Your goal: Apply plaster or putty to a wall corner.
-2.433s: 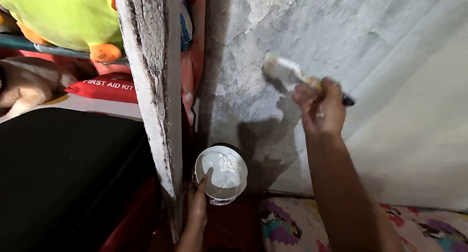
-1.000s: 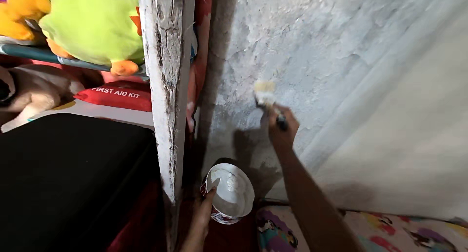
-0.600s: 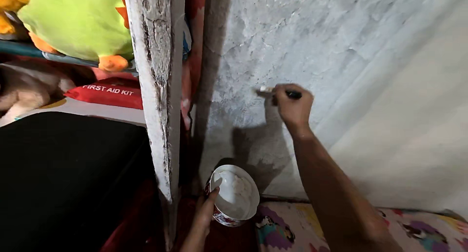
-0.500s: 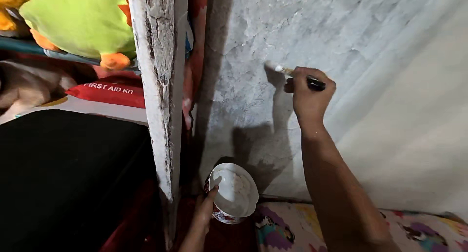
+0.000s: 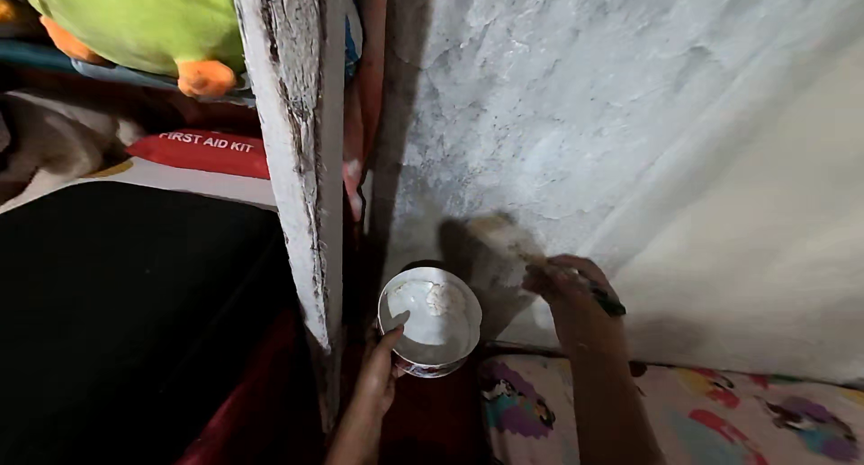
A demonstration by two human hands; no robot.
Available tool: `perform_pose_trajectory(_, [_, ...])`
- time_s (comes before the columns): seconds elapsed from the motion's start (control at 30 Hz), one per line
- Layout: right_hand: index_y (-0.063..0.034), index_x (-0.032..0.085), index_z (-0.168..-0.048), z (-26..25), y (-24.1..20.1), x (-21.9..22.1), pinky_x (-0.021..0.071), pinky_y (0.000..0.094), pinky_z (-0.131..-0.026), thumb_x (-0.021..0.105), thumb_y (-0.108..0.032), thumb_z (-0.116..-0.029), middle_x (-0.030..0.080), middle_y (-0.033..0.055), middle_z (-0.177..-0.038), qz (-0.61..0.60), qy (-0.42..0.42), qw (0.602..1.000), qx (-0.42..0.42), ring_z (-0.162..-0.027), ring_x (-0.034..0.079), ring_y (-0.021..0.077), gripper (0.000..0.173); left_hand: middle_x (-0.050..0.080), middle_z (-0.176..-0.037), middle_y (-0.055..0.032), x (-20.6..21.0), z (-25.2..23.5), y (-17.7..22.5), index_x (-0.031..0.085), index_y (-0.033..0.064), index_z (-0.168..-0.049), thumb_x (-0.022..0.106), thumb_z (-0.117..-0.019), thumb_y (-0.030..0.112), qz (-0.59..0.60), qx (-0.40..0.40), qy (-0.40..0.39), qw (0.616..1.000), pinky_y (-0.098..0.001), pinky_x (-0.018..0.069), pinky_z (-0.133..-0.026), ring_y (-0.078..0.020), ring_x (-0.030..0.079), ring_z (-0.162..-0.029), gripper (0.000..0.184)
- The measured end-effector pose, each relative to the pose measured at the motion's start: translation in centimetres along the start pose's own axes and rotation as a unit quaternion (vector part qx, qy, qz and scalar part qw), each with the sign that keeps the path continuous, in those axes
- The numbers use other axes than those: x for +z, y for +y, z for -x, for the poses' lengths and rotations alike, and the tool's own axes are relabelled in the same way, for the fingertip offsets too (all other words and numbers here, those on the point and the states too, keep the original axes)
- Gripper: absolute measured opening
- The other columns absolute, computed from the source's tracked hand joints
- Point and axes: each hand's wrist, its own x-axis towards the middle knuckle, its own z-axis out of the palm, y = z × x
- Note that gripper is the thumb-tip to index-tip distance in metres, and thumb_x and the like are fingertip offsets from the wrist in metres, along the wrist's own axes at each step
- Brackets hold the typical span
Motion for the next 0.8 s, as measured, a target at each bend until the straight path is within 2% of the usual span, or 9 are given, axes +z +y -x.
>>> perform_pose_trajectory(0.1, [-0.0099, 0.066, -0.103, 3.4, 0.4, -0.4, 0.0625, 0.0348, -0.084, 0.031, -0.024, -0.1056, 0.075, 0.0003, -0.097, -0.017, 0.054, 0.996, 0.067, -0.088, 0.074, 0.0158, 0.037, 0.063, -0.121, -0.022, 0.1, -0.1, -0.5, 0.028, 0.0171, -0.154, 0.055, -0.1031, 0.012, 0.042, -0.011, -0.021, 0.999, -0.0452, 0.0605, -0.07, -0.0326, 0.07, -0.09, 0.058])
perform_pose_trajectory(0.17, [-0.0065, 0.062, -0.106, 4.8, 1.3, -0.3, 0.0615, 0.0385, -0.089, 0.023, -0.025, -0.107, 0.073, 0.0008, -0.1, 0.002, 0.102, 0.989, 0.106, -0.094, 0.073, 0.0167, 0.043, 0.062, -0.123, -0.0222, 0.2, 0.1, -1.0, 0.026, 0.017, -0.154, 0.054, -0.1025, 0.008, 0.059, -0.016, -0.036, 0.997, -0.0473, 0.061, -0.073, -0.0342, 0.07, -0.093, 0.06])
perform_pose_trajectory(0.27, [-0.0084, 0.061, -0.117, 5.7, 4.3, -0.6, 0.0578, 0.0441, -0.092, 0.027, -0.035, -0.1064, 0.071, 0.0003, -0.113, -0.013, 0.125, 0.978, 0.169, -0.108, 0.068, 0.0164, 0.044, 0.064, -0.12, -0.0235, 0.3, 0.0, -1.8, 0.029, 0.0147, -0.153, 0.051, -0.1029, 0.008, 0.092, -0.035, -0.057, 0.994, -0.0495, 0.0612, -0.074, -0.0363, 0.071, -0.095, 0.055])
perform_pose_trajectory(0.37, [-0.0076, 0.053, -0.132, 5.6, 7.3, -0.6, 0.0554, 0.0392, -0.094, 0.024, -0.037, -0.1096, 0.069, 0.0013, -0.123, -0.069, 0.115, 0.973, 0.189, -0.115, 0.065, 0.0138, 0.047, 0.065, -0.122, -0.0223, 0.6, 0.1, -2.4, 0.03, 0.0151, -0.154, 0.045, -0.1058, 0.016, 0.107, -0.047, -0.089, 0.989, -0.0498, 0.0611, -0.078, -0.0359, 0.07, -0.099, 0.051])
perform_pose_trajectory(0.43, [-0.0049, 0.048, -0.136, 5.5, 8.7, -0.3, 0.0565, 0.0314, -0.095, 0.019, -0.039, -0.1115, 0.071, 0.0026, -0.123, -0.115, 0.123, 0.97, 0.173, -0.113, 0.068, 0.0117, 0.051, 0.066, -0.122, -0.0207, 1.2, 0.4, -2.6, 0.03, 0.0156, -0.154, 0.04, -0.1094, 0.024, 0.107, -0.042, -0.088, 0.99, -0.0477, 0.0622, -0.077, -0.0342, 0.071, -0.099, 0.046])
perform_pose_trajectory(0.53, [-0.0062, 0.044, -0.14, 5.4, 9.4, 0.0, 0.0561, 0.0309, -0.099, 0.017, -0.046, -0.1117, 0.072, 0.0031, -0.125, -0.18, 0.144, 0.96, 0.161, -0.116, 0.068, 0.013, 0.056, 0.064, -0.128, -0.0192, 2.2, 0.2, -3.5, 0.027, 0.0166, -0.156, 0.033, -0.111, 0.042, 0.067, -0.021, -0.076, 0.995, -0.0475, 0.0628, -0.077, -0.0338, 0.071, -0.103, 0.052])
perform_pose_trajectory(0.6, [-0.0078, 0.046, -0.139, 5.3, 9.6, -0.1, 0.0563, 0.0314, -0.099, 0.018, -0.05, -0.1109, 0.073, 0.0026, -0.124, -0.196, 0.16, 0.953, 0.164, -0.115, 0.069, 0.0132, 0.058, 0.065, -0.129, -0.0178, 2.8, 0.0, -4.1, 0.03, 0.0159, -0.155, 0.028, -0.1095, 0.051, 0.034, 0.0, -0.058, 0.998, -0.0458, 0.0626, -0.077, -0.0316, 0.07, -0.105, 0.058])
perform_pose_trajectory(0.7, [-0.0067, 0.049, -0.136, 5.2, 9.7, -0.4, 0.0563, 0.0305, -0.098, 0.016, -0.048, -0.1112, 0.073, 0.0023, -0.121, -0.195, 0.168, 0.953, 0.161, -0.113, 0.069, 0.0125, 0.059, 0.062, -0.133, -0.016, 2.9, -0.4, -4.8, 0.034, 0.0112, -0.153, 0.03, -0.1098, 0.043, 0.013, 0.037, -0.049, 0.998, -0.0428, 0.0594, -0.089, -0.026, 0.066, -0.114, 0.054])
perform_pose_trajectory(0.8, [-0.0064, 0.052, -0.131, 5.1, 9.6, -0.8, 0.0573, 0.0306, -0.096, 0.016, -0.046, -0.1117, 0.075, 0.002, -0.118, -0.195, 0.169, 0.954, 0.15, -0.111, 0.07, 0.0131, 0.057, 0.066, -0.124, -0.0155, 2.5, -0.7, -4.8, 0.046, 0.003, -0.143, 0.037, -0.1082, 0.032, 0.007, 0.074, -0.065, 0.995, -0.0378, 0.0602, -0.087, -0.0216, 0.069, -0.108, 0.046])
